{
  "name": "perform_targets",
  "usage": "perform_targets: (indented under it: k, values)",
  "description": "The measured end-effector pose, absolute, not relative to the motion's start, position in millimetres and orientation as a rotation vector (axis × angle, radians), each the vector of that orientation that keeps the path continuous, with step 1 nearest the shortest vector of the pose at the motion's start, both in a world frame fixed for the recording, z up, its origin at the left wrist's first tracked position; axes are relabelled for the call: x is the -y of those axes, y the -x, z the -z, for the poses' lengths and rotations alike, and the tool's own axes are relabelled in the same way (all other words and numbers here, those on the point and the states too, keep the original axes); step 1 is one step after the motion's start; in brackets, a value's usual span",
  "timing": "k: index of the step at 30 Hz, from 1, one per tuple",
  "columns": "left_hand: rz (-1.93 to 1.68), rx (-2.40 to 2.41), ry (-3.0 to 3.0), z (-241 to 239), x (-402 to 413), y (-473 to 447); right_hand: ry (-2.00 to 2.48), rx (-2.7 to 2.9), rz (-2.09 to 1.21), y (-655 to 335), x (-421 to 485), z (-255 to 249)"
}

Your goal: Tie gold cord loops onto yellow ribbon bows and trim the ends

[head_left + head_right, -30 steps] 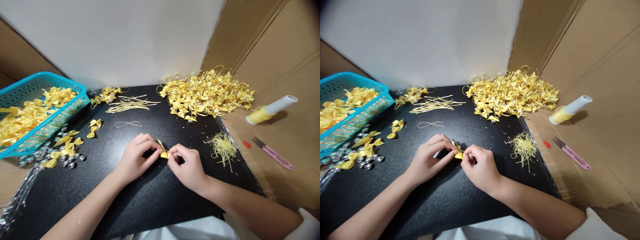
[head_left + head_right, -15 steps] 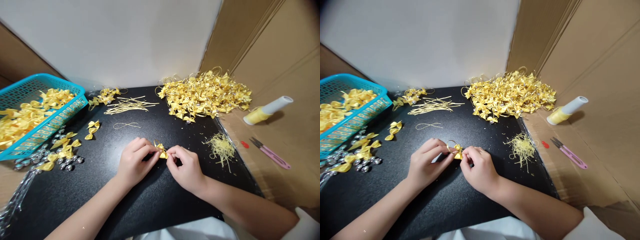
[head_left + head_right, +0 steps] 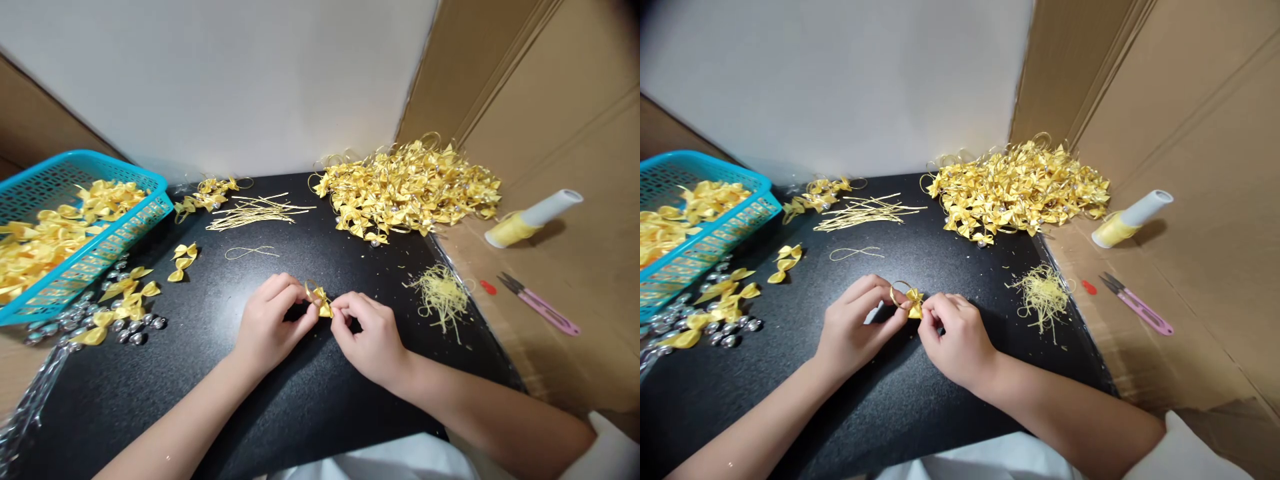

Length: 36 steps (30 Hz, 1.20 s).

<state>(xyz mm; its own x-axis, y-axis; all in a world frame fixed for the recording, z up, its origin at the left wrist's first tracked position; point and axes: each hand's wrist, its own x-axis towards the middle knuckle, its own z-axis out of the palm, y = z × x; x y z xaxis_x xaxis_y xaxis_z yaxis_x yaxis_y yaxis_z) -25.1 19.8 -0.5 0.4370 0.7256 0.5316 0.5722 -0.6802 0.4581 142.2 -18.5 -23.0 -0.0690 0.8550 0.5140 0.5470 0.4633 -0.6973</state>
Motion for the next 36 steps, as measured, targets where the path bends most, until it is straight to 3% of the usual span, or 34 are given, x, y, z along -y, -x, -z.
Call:
perform_targets:
  k: [21, 26, 31, 36]
  values:
    - [-1.163, -1.100, -2.409, 3.2, -14.2, 20.1, 1.095, 1.754, -0.307, -140.4, 20.3, 22.9]
    - [-1.071, -1.261, -1.958, 1.7, -11.1, 18.6, 1.099, 1.736, -0.288, -141.8, 18.9, 22.9]
    - [-0.814, -1.051, -1.248, 9.6, -10.1, 16.5, 1.095, 1.778, -0.251, -143.9, 16.4, 23.0]
    - [-0.809, -1.008, -1.124, 11.1, -12.6, 17.9, 1.116, 1.813, -0.264, -146.3, 14.1, 22.7]
